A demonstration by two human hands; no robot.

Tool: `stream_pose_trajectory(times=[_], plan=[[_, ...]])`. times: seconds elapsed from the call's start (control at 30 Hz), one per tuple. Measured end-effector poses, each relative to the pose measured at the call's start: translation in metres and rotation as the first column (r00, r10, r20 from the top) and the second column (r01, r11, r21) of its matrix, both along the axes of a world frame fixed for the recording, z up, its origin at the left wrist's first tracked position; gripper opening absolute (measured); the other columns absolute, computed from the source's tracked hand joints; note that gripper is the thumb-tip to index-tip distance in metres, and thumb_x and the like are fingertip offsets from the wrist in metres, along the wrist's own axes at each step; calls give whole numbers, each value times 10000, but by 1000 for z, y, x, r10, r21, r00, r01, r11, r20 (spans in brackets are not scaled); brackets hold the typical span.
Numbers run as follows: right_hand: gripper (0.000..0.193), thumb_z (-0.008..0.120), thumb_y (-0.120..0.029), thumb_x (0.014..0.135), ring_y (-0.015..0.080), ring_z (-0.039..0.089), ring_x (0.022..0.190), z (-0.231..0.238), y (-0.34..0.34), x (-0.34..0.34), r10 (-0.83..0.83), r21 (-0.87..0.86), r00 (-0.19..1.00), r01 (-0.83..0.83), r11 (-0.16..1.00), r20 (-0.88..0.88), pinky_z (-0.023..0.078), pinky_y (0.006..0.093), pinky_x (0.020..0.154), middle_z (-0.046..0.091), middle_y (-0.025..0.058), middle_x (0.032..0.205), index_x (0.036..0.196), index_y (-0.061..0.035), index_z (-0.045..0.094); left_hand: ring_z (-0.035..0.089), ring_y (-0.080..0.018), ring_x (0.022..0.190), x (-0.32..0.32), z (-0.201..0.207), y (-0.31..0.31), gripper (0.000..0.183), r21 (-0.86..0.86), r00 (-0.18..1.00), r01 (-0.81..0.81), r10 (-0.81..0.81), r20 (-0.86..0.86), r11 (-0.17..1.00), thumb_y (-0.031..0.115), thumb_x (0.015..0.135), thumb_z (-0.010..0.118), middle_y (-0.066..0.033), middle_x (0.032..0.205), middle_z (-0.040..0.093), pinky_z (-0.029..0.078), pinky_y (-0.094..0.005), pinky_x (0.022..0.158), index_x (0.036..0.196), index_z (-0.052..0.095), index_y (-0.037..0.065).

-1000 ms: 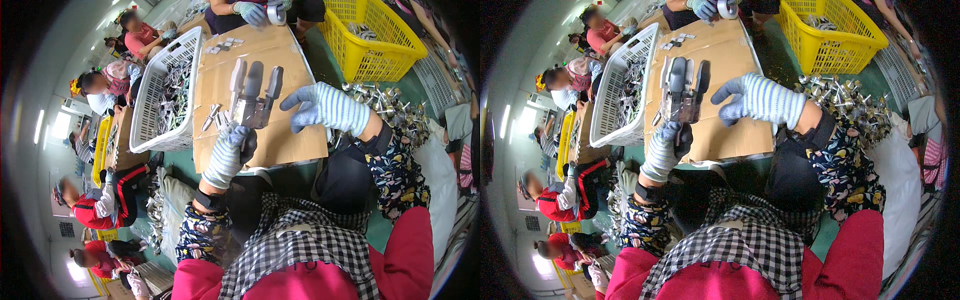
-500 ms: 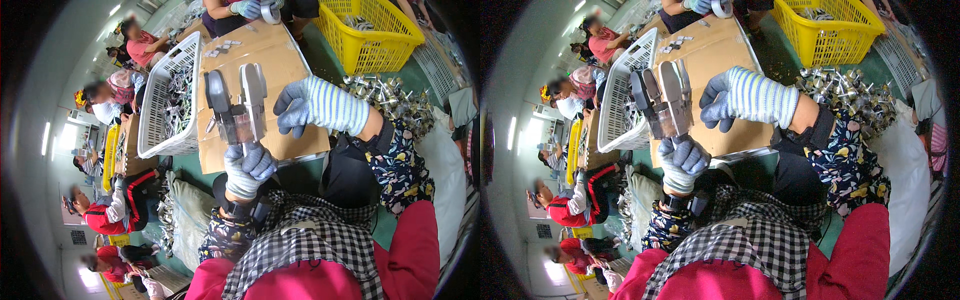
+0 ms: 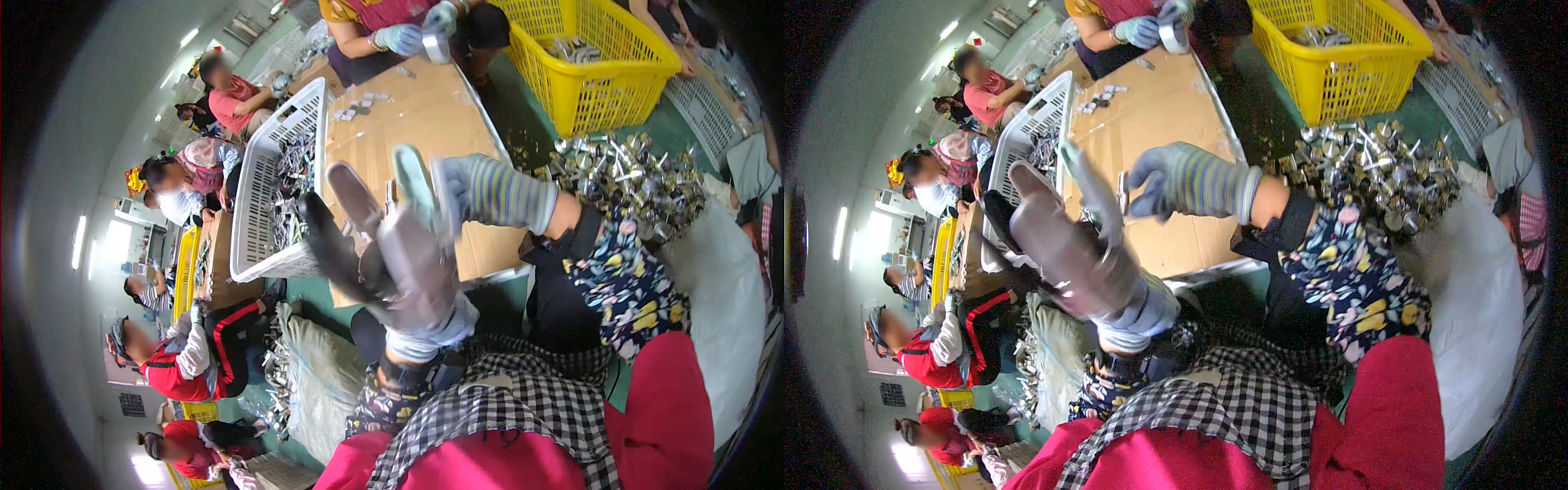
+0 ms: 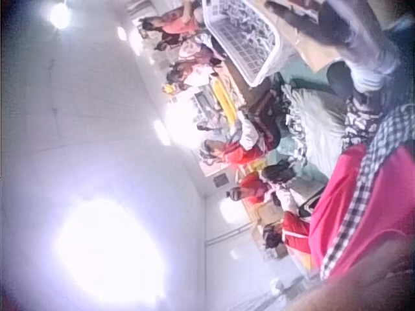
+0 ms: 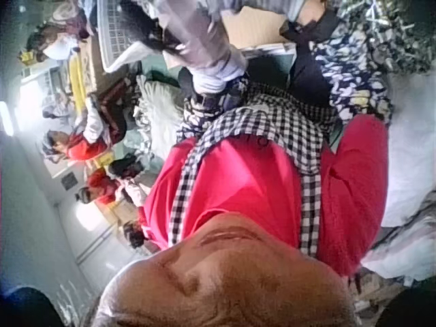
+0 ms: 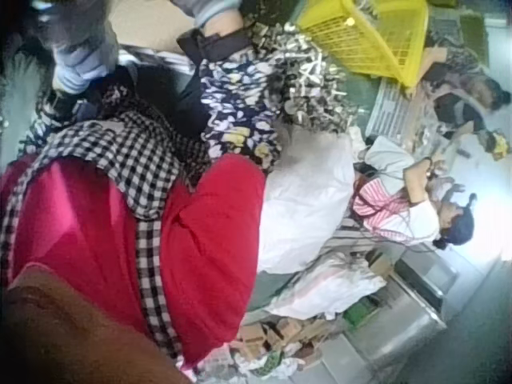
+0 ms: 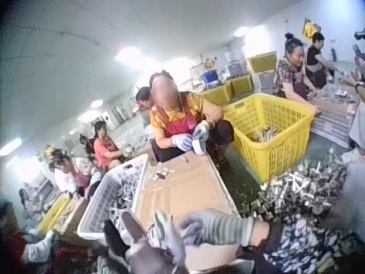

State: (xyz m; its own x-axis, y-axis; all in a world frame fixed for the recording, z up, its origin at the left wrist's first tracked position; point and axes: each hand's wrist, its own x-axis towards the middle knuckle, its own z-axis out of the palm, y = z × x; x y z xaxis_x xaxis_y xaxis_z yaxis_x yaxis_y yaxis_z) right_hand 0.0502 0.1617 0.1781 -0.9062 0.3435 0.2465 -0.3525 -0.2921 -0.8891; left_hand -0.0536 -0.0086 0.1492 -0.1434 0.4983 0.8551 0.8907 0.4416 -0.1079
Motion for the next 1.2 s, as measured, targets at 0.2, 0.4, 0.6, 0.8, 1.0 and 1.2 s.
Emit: stream_pose_trajectory(times=[0.2,0.4,0.6,0.8,1.0,1.2], plan=[[770,736,-196,765,207,454,1163,20,-81,20,-360,87,926,370,925,-112,374,322,986,479,125,1257,1365,5,296,629,-211,856,-14,5,15,376,617,138,424,-721,680,663,293,929,505,-103,952,661,491,-312,742,1147,568,-7],[773,801,-191,682,140,511,1058,50,-98,2,-287,-42,953,284,958,-95,407,301,922,542,49,1167,1309,-1,391,620,-215,738,5,1,-15,398,682,-458,372,-514,725,630,343,829,632,-73,738,619,499,-340,603,1084,559,47],[701,843,-218,601,144,590,917,37,-89,0,-278,-246,957,290,925,86,467,280,833,624,39,1005,1202,-26,538,545,-226,893,-13,26,-18,637,745,-768,405,-245,592,531,580,827,521,-119,1002,574,428,-342,764,1184,525,52],[1008,843,-153,633,92,483,1086,34,-103,-18,-528,319,828,559,765,-186,377,256,945,454,90,1356,1431,-61,233,524,-224,1049,6,14,-13,846,696,-420,116,-600,681,708,713,819,404,-121,1295,457,433,-376,898,1366,335,72],[1028,864,-190,605,152,549,1010,32,-109,-22,-383,-57,923,381,923,-30,447,305,887,572,62,1139,1412,-23,249,541,-135,666,11,36,-16,891,656,-566,194,-463,682,729,760,820,214,-64,1049,574,357,-225,431,1344,365,55],[806,744,-278,765,140,504,1087,36,-125,-29,-484,-69,871,480,875,-85,400,307,941,523,70,1189,1356,37,296,397,-245,1238,-1,-45,-3,733,821,-317,313,-762,565,478,620,924,233,-105,1353,418,272,-366,1061,1421,258,82]])
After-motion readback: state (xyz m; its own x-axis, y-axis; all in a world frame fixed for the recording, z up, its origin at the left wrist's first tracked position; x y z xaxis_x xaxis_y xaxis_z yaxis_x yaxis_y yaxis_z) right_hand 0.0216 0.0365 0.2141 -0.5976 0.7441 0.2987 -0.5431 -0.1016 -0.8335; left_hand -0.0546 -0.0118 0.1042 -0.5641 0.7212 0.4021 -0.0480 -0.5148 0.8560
